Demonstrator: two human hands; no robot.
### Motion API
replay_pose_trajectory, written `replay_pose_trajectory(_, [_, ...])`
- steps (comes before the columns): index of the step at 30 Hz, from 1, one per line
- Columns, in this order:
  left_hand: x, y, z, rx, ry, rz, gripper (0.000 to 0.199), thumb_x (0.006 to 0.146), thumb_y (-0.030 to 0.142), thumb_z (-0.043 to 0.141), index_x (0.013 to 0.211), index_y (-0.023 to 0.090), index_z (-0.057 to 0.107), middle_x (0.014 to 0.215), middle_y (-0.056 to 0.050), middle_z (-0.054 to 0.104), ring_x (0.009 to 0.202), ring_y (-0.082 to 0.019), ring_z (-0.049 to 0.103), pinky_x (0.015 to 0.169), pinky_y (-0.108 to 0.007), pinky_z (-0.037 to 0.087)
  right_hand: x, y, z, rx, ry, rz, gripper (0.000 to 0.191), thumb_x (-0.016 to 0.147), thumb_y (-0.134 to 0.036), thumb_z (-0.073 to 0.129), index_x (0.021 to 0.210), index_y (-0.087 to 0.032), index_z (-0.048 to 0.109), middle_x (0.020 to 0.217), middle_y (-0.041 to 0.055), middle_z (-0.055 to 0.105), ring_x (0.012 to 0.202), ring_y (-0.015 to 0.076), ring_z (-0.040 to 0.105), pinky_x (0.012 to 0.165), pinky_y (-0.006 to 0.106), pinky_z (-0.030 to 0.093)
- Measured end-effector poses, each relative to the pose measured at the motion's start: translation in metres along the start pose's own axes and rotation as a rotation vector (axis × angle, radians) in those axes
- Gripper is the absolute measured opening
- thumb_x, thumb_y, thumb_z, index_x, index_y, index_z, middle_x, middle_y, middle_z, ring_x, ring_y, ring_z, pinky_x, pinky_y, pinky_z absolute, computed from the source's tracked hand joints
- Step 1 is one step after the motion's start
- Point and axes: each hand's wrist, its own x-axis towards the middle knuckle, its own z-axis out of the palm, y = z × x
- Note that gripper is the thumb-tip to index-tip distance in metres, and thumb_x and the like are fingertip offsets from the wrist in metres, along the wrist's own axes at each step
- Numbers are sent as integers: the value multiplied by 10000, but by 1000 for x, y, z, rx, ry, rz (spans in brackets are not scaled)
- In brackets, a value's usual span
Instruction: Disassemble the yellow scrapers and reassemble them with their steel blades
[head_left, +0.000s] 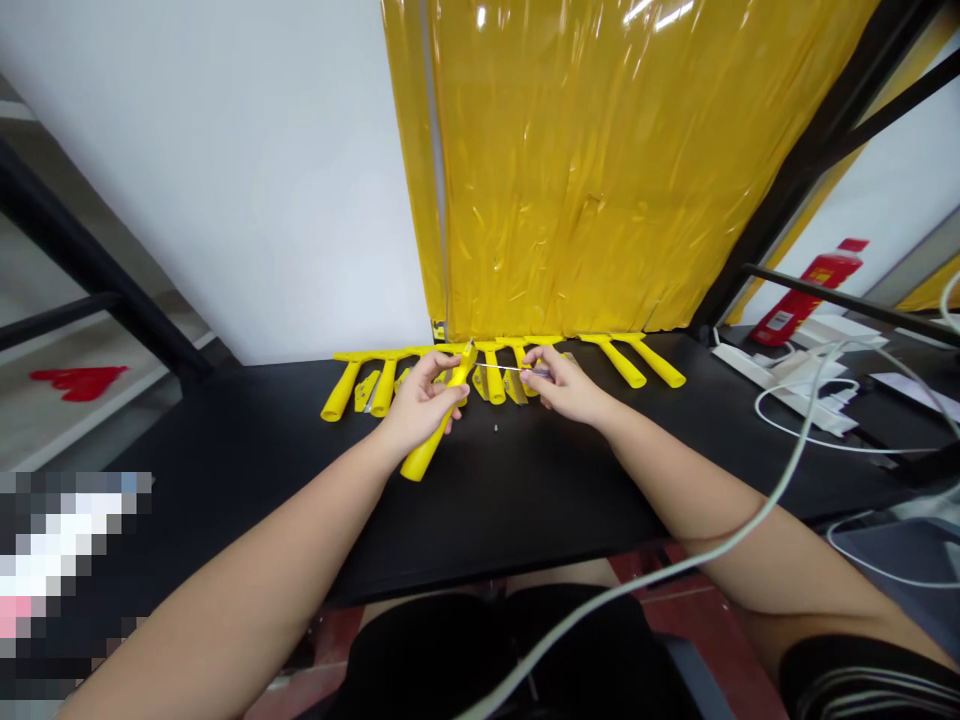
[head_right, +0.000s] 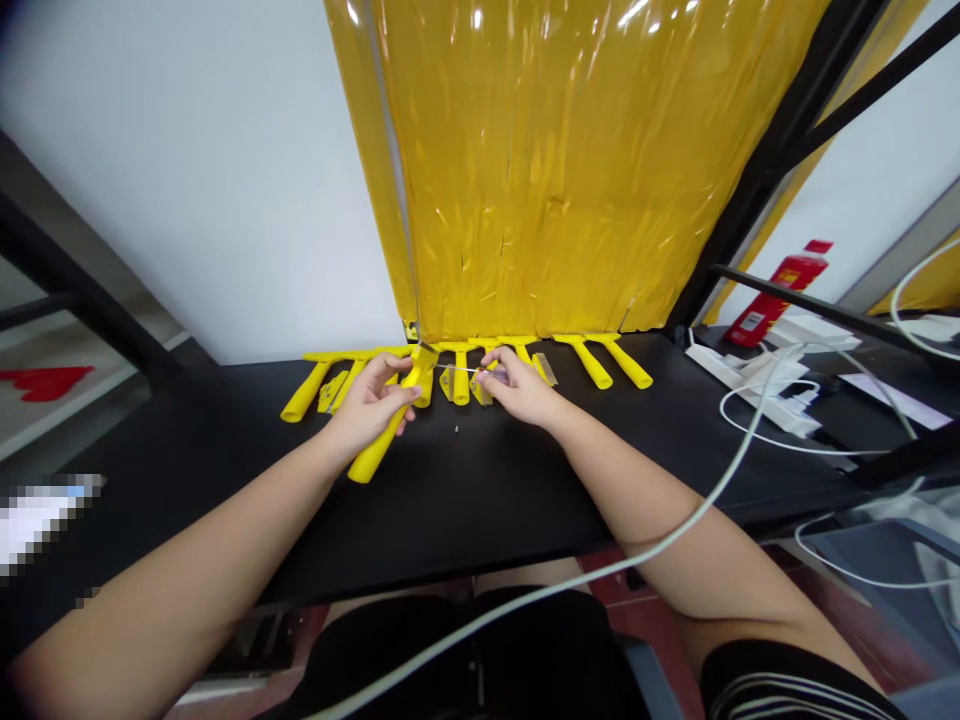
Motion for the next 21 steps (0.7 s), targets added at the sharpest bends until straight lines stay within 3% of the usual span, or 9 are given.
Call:
replay_pose_trajectory(3, [2, 2, 0, -13, 33, 43, 394, 751, 261, 804, 1031, 210, 531, 1401, -109, 570, 509, -49, 624, 350, -201, 485, 5, 4, 2, 69, 35, -41, 410, 895, -598, 653, 1037, -232, 536, 666, -70, 501, 527, 133, 486, 547, 274, 412])
replay_pose_trajectory(8, [4, 4, 0, -24, 41, 72, 369, 753, 240, 796, 1006, 207, 529, 1417, -132, 564, 531, -59, 629, 376, -205, 471, 21, 2, 0, 64, 85, 26, 456, 982, -645, 489, 827, -220, 551, 614, -32, 481, 518, 147, 459, 548, 295, 393])
replay_pose_trajectory(13, [22, 6, -1, -17, 76, 95, 361, 738, 210, 785, 986, 214, 522, 1443, -114, 545, 519, -52, 602, 383, -201, 445, 37, -20, -8, 89, 97, 42, 216, 963, -415, 644, 999, -249, 512, 653, -77, 480, 493, 112, 424, 537, 246, 387])
replay_pose_trajectory(16, [38, 13, -5, -10, 89, 103, 364, 738, 185, 771, 1021, 219, 544, 1413, -110, 561, 527, -57, 599, 410, -206, 450, 51, -31, -18, 96, 107, 60, 125, 978, -322, 612, 968, -233, 525, 625, -77, 449, 495, 118, 437, 529, 242, 386])
replay_pose_trajectory(21, [50, 15, -7, -31, 100, 93, 389, 739, 188, 757, 1061, 230, 542, 1321, -98, 607, 512, -59, 593, 415, -201, 454, 66, -23, -13, 72, 190, 110, 361, 1044, -413, 460, 783, -191, 574, 564, -48, 416, 481, 126, 393, 524, 264, 343])
